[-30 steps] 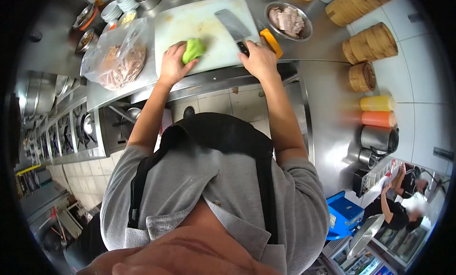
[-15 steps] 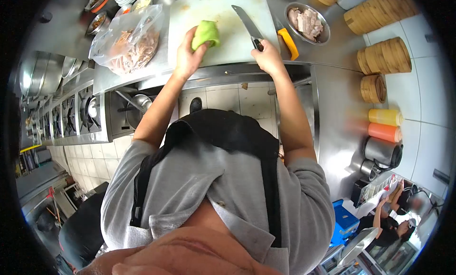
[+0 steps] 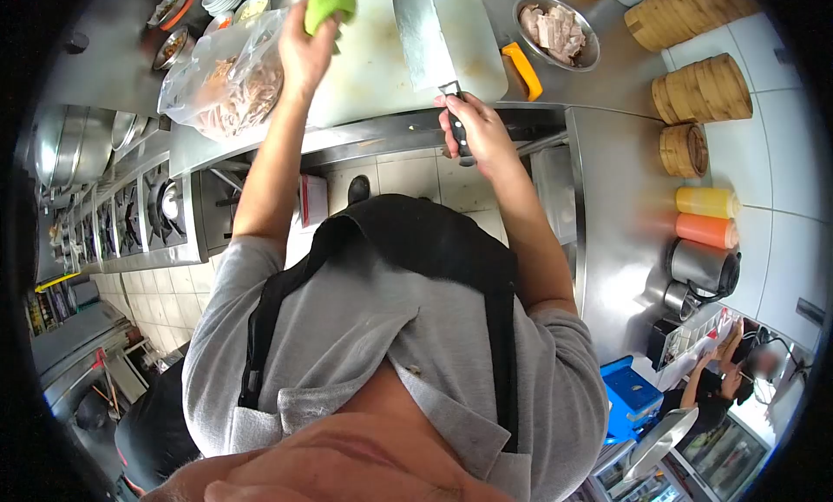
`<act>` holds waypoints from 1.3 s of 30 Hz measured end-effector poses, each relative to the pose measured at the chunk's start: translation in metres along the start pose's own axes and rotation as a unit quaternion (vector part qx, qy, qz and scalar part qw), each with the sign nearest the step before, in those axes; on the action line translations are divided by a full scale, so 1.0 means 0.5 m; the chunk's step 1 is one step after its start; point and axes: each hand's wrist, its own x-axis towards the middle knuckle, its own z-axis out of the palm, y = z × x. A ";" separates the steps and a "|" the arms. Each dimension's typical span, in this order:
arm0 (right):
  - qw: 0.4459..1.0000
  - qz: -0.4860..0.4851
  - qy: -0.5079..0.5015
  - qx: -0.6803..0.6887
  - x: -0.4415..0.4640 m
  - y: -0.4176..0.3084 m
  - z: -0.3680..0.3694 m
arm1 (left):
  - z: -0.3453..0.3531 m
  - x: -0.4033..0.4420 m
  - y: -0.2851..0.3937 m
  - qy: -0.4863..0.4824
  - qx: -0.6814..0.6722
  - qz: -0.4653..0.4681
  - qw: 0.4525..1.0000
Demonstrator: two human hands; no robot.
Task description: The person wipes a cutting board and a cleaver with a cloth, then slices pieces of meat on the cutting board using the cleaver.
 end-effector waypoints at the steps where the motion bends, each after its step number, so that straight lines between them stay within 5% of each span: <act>1: 1.000 -0.002 0.000 0.001 -0.001 -0.003 0.004 | 0.015 -0.032 -0.005 -0.008 0.026 0.066 0.997; 3: 0.999 0.037 0.008 0.015 -0.004 -0.011 0.016 | 0.042 -0.105 0.019 -0.041 0.067 0.193 0.978; 5: 0.999 0.033 -0.002 0.014 -0.004 -0.011 0.022 | 0.055 -0.139 0.062 -0.171 0.149 0.218 0.949; 7: 0.998 0.036 -0.042 0.003 -0.018 -0.013 0.014 | 0.064 -0.104 -0.005 -0.117 0.140 0.187 0.965; 9: 0.998 0.051 -0.037 0.005 -0.039 -0.013 0.005 | 0.034 -0.052 -0.056 -0.044 0.182 0.017 0.982; 13: 0.998 0.064 -0.018 -0.001 -0.045 -0.020 0.001 | 0.009 -0.070 0.001 -0.032 0.115 0.163 0.979; 15: 0.997 0.046 -0.041 -0.039 -0.042 -0.020 0.008 | 0.030 -0.102 0.039 -0.140 0.167 0.234 0.947; 19: 0.995 0.054 -0.049 -0.061 -0.063 -0.031 -0.005 | 0.051 -0.028 -0.052 -0.050 0.233 0.090 0.967; 20: 0.992 0.027 -0.016 -0.123 -0.063 -0.021 -0.012 | 0.024 0.002 -0.053 -0.067 0.231 -0.016 0.970; 22: 0.983 -0.008 0.021 -0.183 -0.053 -0.013 -0.020 | -0.026 0.024 -0.066 -0.016 0.161 -0.047 0.986; 24: 0.833 -0.316 0.184 -0.416 -0.049 -0.004 -0.018 | -0.050 0.012 -0.060 0.013 0.063 -0.070 0.996; 25: 0.834 -0.311 0.191 -0.414 -0.041 -0.002 -0.031 | -0.059 -0.001 -0.038 0.004 0.004 -0.081 0.997; 28: 0.834 -0.082 0.100 -0.536 -0.016 -0.012 -0.048 | -0.014 -0.068 0.028 -0.007 -0.154 -0.127 0.980; 29: 0.836 -0.079 0.100 -0.534 -0.011 -0.012 -0.039 | 0.003 -0.098 0.051 -0.054 -0.118 -0.137 0.982; 31: 0.768 -0.127 0.099 -0.619 -0.001 -0.005 -0.023 | 0.064 -0.159 0.028 -0.105 0.079 0.139 0.981; 33: 0.734 -0.185 0.091 -0.646 -0.001 0.001 -0.007 | 0.104 -0.186 0.070 -0.197 0.141 0.253 0.937; 36: 0.647 -0.233 0.042 -0.725 -0.001 -0.005 0.000 | 0.136 -0.145 0.010 -0.168 0.240 0.223 0.930; 39: 0.638 -0.246 0.018 -0.729 -0.020 -0.011 -0.003 | 0.109 -0.058 -0.031 -0.121 0.307 0.157 0.931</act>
